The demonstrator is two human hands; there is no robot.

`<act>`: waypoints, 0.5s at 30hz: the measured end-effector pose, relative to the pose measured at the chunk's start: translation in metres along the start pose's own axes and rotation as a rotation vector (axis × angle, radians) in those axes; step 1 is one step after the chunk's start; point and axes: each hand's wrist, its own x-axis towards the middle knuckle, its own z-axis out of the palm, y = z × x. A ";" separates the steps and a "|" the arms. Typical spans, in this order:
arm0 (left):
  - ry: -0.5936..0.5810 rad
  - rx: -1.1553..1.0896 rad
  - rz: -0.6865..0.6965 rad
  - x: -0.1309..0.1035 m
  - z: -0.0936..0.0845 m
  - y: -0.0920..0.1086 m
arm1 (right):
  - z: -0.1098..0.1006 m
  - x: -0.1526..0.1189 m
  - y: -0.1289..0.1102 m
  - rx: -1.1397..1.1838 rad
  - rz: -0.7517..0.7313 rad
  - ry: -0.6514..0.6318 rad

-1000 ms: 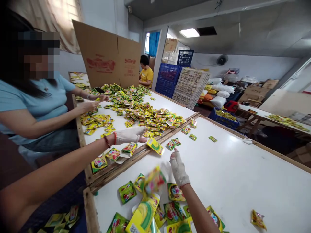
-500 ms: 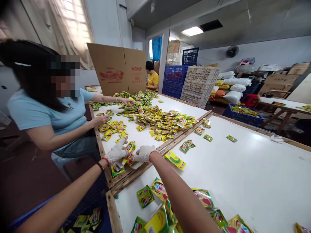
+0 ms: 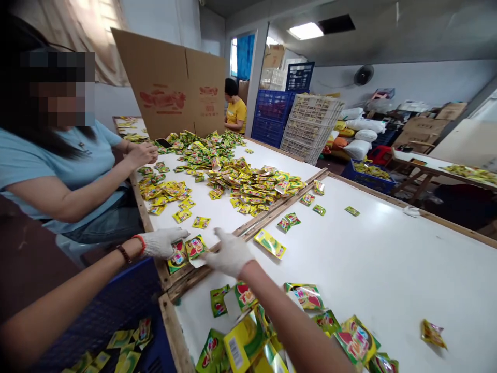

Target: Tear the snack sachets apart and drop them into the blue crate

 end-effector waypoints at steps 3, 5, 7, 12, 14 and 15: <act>-0.025 -0.014 -0.062 0.005 -0.004 -0.002 | 0.035 0.025 -0.040 -0.220 -0.099 -0.087; -0.044 0.013 -0.083 0.009 -0.009 -0.001 | 0.040 0.032 -0.048 -0.240 -0.126 -0.148; -0.075 0.044 -0.071 0.012 -0.015 -0.002 | 0.033 0.025 -0.038 -0.213 -0.129 -0.155; -0.126 0.111 0.015 0.012 -0.026 -0.006 | 0.001 -0.054 0.025 -0.135 -0.183 -0.157; -0.066 0.099 0.017 0.004 -0.031 -0.002 | -0.012 -0.103 0.045 -0.128 -0.212 -0.184; -0.015 0.060 0.003 -0.002 -0.033 0.003 | -0.018 -0.129 0.050 -0.117 -0.168 -0.177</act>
